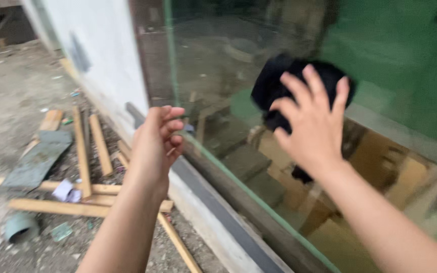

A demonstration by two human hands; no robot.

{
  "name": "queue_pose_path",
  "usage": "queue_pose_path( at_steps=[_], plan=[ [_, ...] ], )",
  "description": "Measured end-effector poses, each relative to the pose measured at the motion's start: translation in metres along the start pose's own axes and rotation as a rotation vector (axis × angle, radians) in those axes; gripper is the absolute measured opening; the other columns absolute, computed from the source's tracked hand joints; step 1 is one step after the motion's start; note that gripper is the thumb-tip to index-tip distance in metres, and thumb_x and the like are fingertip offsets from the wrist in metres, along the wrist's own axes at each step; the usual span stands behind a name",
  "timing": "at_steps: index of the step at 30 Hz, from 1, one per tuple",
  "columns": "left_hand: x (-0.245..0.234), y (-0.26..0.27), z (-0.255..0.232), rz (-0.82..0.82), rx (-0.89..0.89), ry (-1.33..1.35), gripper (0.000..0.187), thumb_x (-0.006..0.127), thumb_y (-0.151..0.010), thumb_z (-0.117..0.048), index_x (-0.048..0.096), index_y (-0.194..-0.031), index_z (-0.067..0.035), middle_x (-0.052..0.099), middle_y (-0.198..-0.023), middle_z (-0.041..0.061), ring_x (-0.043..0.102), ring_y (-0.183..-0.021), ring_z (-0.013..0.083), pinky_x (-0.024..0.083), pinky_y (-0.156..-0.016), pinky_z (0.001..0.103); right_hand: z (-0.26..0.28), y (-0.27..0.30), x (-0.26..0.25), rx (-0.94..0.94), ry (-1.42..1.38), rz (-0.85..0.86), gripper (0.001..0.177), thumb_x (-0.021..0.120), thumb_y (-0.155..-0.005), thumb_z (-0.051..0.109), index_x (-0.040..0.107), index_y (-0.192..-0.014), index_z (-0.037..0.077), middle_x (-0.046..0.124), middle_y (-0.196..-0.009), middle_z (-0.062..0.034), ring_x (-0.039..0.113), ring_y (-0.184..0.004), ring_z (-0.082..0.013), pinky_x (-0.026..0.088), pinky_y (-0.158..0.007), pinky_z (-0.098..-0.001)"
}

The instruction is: The person wrings out a cloth in a bucket of water and wipes down a window pane with the cloth.

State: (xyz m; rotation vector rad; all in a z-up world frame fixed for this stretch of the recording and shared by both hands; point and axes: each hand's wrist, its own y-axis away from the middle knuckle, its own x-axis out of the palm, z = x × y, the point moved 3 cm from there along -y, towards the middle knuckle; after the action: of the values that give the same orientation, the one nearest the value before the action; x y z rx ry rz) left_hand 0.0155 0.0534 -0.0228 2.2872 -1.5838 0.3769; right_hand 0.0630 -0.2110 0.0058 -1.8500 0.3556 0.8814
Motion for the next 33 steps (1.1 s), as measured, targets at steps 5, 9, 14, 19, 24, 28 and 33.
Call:
queue_pose_path(
  at_steps=[5,9,14,19,24,28,33],
  plan=[
    [-0.064,0.002,-0.02,-0.08,0.04,-0.003,0.029,0.054,-0.093,-0.037,0.071,-0.101,-0.015,0.059,-0.074,-0.009,0.05,-0.064,0.0049,0.045,-0.068,0.025,0.037,-0.069,0.035,-0.059,-0.047,-0.109,0.033,0.081,-0.077,0.026,0.072,-0.109,0.021,0.047,-0.161,-0.0039,0.021,-0.163,-0.0306,-0.004,-0.127,-0.0666],
    [-0.1,0.011,-0.032,-0.148,0.03,0.018,0.03,0.054,-0.093,-0.037,0.072,-0.102,-0.015,0.06,-0.075,-0.009,0.05,-0.065,0.0048,0.045,-0.07,0.024,0.068,-0.08,0.064,-0.046,0.019,-0.058,0.041,0.084,-0.072,0.027,0.072,-0.111,0.021,0.043,-0.162,-0.0076,0.016,-0.162,-0.0329,-0.004,-0.125,-0.0662],
    [-0.098,0.026,-0.033,-0.148,0.057,-0.01,0.03,0.053,-0.093,-0.038,0.072,-0.103,-0.016,0.059,-0.075,-0.01,0.051,-0.067,0.0041,0.046,-0.071,0.024,0.08,-0.019,0.072,-0.05,0.069,0.175,0.048,0.085,-0.066,0.028,0.07,-0.111,0.021,0.041,-0.159,-0.005,0.015,-0.158,-0.0294,-0.001,-0.124,-0.063],
    [-0.048,0.049,0.002,-0.07,0.01,-0.04,0.028,0.055,-0.092,-0.036,0.071,-0.101,-0.015,0.058,-0.073,-0.009,0.05,-0.066,0.005,0.045,-0.07,0.025,0.054,0.063,0.051,-0.029,0.066,0.372,0.043,0.083,-0.07,0.026,0.069,-0.111,0.023,0.038,-0.158,-0.0002,0.015,-0.156,-0.0242,0.003,-0.126,-0.0576],
    [0.009,0.092,0.046,0.039,-0.045,-0.072,0.028,0.054,-0.093,-0.037,0.071,-0.101,-0.016,0.058,-0.073,-0.01,0.049,-0.066,0.005,0.045,-0.071,0.024,0.014,0.118,-0.001,0.019,0.061,0.334,0.045,0.084,-0.069,0.028,0.069,-0.112,0.023,0.039,-0.16,-0.0007,0.017,-0.157,-0.0257,0.002,-0.126,-0.0589],
    [0.026,0.133,0.075,0.06,-0.06,-0.054,0.029,0.053,-0.092,-0.037,0.07,-0.102,-0.016,0.058,-0.074,-0.01,0.051,-0.067,0.005,0.045,-0.071,0.024,-0.035,0.128,-0.061,0.002,-0.004,0.106,0.042,0.082,-0.074,0.024,0.069,-0.115,0.02,0.043,-0.164,-0.0043,0.019,-0.162,-0.0322,-0.002,-0.127,-0.0667],
    [0.013,0.179,0.084,-0.032,-0.043,-0.003,0.033,0.05,-0.092,-0.038,0.071,-0.103,-0.015,0.059,-0.075,-0.008,0.05,-0.065,0.0053,0.043,-0.068,0.025,-0.034,0.1,-0.091,-0.104,-0.153,-0.056,0.032,0.079,-0.086,0.02,0.067,-0.116,0.018,0.044,-0.165,-0.0024,0.017,-0.165,-0.0321,-0.004,-0.129,-0.0674]
  ],
)
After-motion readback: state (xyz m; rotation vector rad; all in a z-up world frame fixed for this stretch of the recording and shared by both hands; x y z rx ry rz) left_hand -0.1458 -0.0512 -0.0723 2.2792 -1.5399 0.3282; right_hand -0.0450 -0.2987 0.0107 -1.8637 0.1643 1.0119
